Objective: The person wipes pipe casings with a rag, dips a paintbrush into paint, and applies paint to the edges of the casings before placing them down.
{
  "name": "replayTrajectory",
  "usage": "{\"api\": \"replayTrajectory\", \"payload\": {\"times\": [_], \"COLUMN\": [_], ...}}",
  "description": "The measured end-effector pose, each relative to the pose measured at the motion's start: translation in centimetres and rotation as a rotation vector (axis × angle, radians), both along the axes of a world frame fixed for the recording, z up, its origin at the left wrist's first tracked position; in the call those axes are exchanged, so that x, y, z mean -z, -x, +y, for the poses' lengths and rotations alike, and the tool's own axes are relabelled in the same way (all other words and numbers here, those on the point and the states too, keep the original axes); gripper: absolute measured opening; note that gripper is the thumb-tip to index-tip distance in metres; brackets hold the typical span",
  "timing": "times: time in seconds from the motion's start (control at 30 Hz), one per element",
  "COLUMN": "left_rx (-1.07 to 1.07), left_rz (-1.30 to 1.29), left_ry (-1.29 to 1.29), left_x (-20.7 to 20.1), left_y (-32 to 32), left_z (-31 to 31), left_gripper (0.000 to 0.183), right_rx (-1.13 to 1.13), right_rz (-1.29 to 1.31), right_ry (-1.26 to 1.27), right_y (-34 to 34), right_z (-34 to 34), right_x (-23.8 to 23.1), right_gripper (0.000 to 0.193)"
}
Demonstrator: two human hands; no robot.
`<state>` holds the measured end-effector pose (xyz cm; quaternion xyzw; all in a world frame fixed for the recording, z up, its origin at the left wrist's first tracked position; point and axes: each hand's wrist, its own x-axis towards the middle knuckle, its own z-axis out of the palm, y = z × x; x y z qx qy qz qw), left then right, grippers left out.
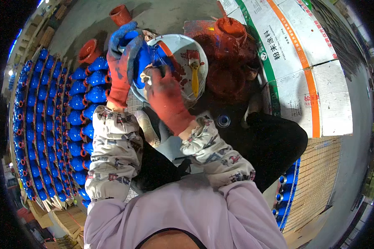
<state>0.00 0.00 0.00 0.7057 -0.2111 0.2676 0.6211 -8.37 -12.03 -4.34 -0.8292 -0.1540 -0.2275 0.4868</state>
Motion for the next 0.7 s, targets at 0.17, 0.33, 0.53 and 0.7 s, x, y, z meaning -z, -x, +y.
{"api": "replayTrajectory", "payload": {"times": [0.17,0.33,0.53,0.7], "left_rx": [0.079,0.120,-0.138,-0.117], "left_rz": [-0.023,0.133,-0.005,0.261], "left_ry": [0.058,0.095,0.122,0.085], "left_x": [0.1,-0.2,-1.9,-2.6], "left_y": [1.0,1.4,4.9,14.0], "left_z": [-0.9,0.4,1.6,-0.3], "left_gripper": [0.035,0.045,0.060,0.037], "right_rx": [0.108,-0.001,-0.407,-0.629], "right_rz": [0.043,0.000,0.461,0.465], "right_ry": [0.227,0.155,-0.944,-1.336], "right_y": [1.6,3.4,6.7,7.9], "right_z": [-0.7,-5.5,-12.5,-14.4], "right_x": [0.0,2.7,-1.9,-0.6], "right_gripper": [0.033,0.032,0.040,0.062]}}
